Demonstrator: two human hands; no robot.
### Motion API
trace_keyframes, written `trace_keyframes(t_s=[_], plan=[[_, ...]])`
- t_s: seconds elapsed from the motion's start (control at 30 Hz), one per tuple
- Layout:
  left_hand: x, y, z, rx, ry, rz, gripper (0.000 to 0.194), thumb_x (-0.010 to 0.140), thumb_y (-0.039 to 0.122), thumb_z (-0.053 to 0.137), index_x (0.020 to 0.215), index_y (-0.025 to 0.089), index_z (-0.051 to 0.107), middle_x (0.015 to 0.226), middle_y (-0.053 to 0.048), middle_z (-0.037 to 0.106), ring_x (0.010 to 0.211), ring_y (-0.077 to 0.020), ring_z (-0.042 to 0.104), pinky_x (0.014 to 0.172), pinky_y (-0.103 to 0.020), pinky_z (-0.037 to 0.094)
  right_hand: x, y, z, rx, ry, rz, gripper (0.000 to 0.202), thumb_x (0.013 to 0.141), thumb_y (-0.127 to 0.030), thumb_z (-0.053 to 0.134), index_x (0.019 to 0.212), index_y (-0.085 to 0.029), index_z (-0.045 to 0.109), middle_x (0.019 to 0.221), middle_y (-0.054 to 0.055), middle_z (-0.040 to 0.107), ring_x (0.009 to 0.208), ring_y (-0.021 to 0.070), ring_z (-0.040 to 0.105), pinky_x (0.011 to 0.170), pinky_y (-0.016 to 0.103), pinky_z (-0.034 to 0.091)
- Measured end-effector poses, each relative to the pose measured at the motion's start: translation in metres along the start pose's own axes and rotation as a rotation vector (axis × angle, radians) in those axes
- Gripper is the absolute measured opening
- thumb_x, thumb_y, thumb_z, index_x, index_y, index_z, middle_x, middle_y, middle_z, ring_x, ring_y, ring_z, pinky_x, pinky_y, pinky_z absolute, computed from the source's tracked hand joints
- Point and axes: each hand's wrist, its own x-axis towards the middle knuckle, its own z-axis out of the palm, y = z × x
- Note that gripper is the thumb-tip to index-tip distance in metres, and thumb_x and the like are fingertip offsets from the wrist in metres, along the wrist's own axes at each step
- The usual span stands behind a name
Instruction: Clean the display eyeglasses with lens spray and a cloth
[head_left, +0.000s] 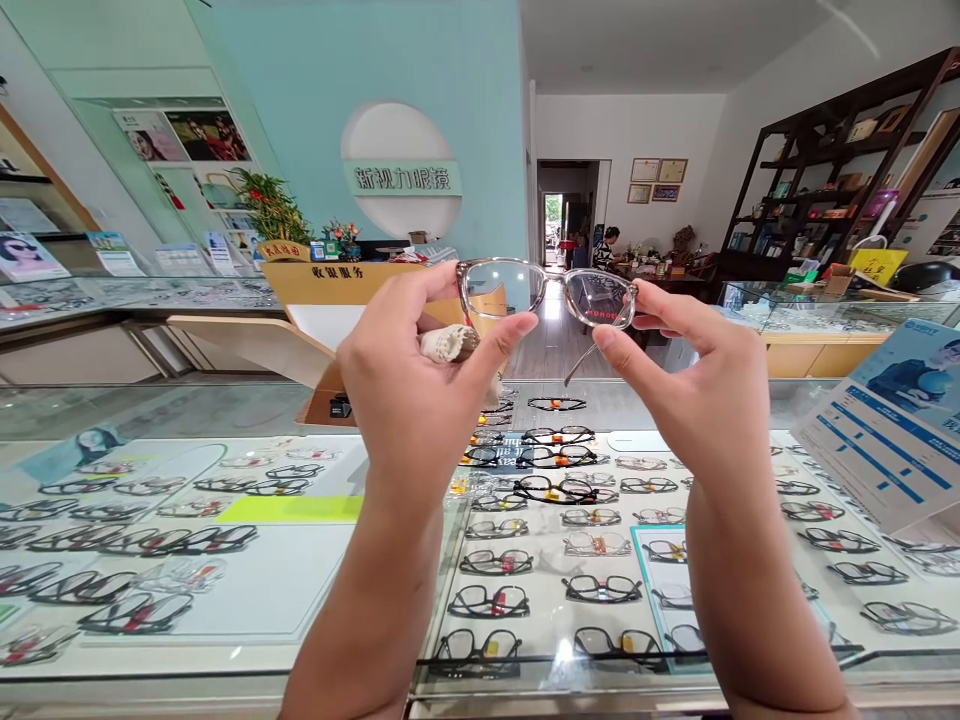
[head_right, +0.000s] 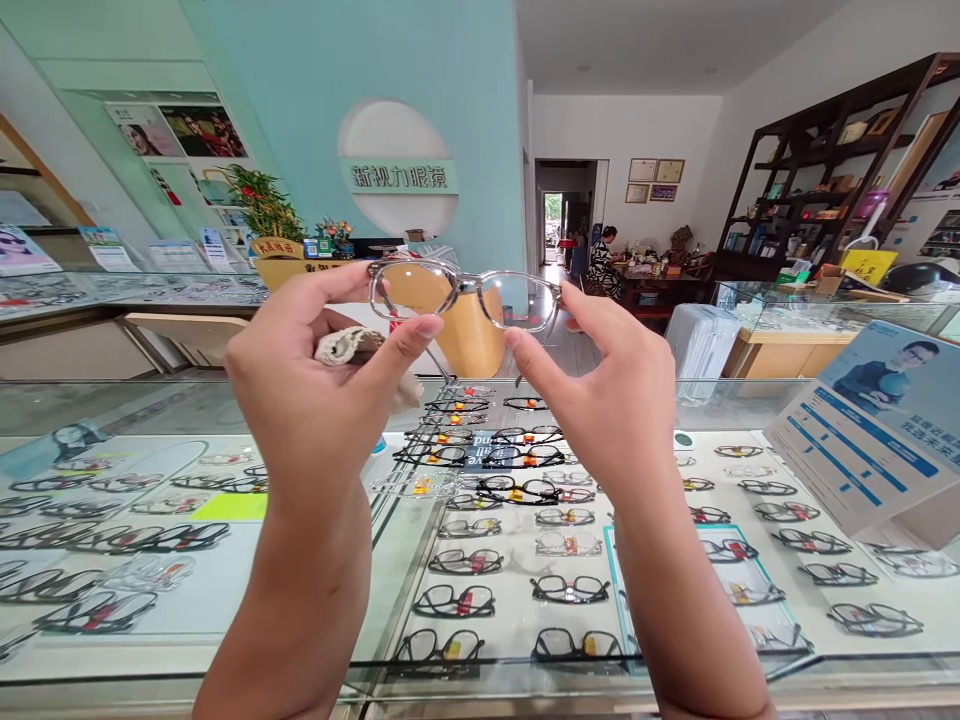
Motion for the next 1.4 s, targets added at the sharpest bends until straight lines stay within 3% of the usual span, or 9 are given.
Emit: trace_keyframes(t_s=[0.1,0.5,0.77,0.93,1.4], plan=[[0.002,0.001,0.001,0.042,0.087,-0.001,0.058,0.085,0.074,0.086,0.127,0.037,0.074,0.127,-0.006,0.080,0.115,-0.0375,0.077,0.075,-0.057,0.066,0.000,0.001,0.000,-0.023,-0.021,0.011,0.039,0.093,-0.048,0.078,0.128,-0.031,0.084,0.113,0.006,0.085,0.105,0.0308,0.078,0.099,0.056,0.062],[0.004,0.001,0.004,0.050,0.084,0.013,0.053,0.084,0.072,0.087,0.124,0.039,0.075,0.122,-0.006,0.078,0.118,-0.0367,0.076,0.077,-0.056,0.065,0.002,0.003,0.002,-0.059,-0.091,0.076,0.035,0.091,-0.057,0.078,0.109,-0.028,0.087,0.097,0.006,0.085,0.092,0.0296,0.079,0.087,0.048,0.061],[0.006,0.003,0.003,0.013,0.069,0.014,0.055,0.083,0.071,0.088,0.124,0.037,0.074,0.126,-0.007,0.076,0.130,-0.0405,0.070,0.084,-0.061,0.065,0.004,0.004,0.004,-0.024,-0.177,0.134,0.034,0.091,-0.056,0.077,0.109,-0.028,0.086,0.101,0.006,0.085,0.093,0.0284,0.078,0.084,0.047,0.058],[0.006,0.002,0.002,0.043,0.085,0.038,0.057,0.083,0.073,0.087,0.125,0.038,0.074,0.127,-0.007,0.077,0.127,-0.0406,0.071,0.086,-0.062,0.065,0.004,0.004,0.006,-0.019,-0.205,0.122,0.030,0.091,-0.054,0.075,0.105,-0.029,0.086,0.099,0.005,0.085,0.092,0.0280,0.077,0.082,0.046,0.058],[0.009,-0.005,0.003,0.025,0.043,-0.043,0.062,0.081,0.076,0.087,0.126,0.035,0.074,0.129,-0.007,0.079,0.119,-0.0368,0.075,0.079,-0.054,0.065,0.000,-0.002,0.013,-0.131,0.012,0.015,0.034,0.091,-0.049,0.075,0.119,-0.030,0.083,0.107,0.006,0.084,0.096,0.0295,0.077,0.092,0.050,0.059]])
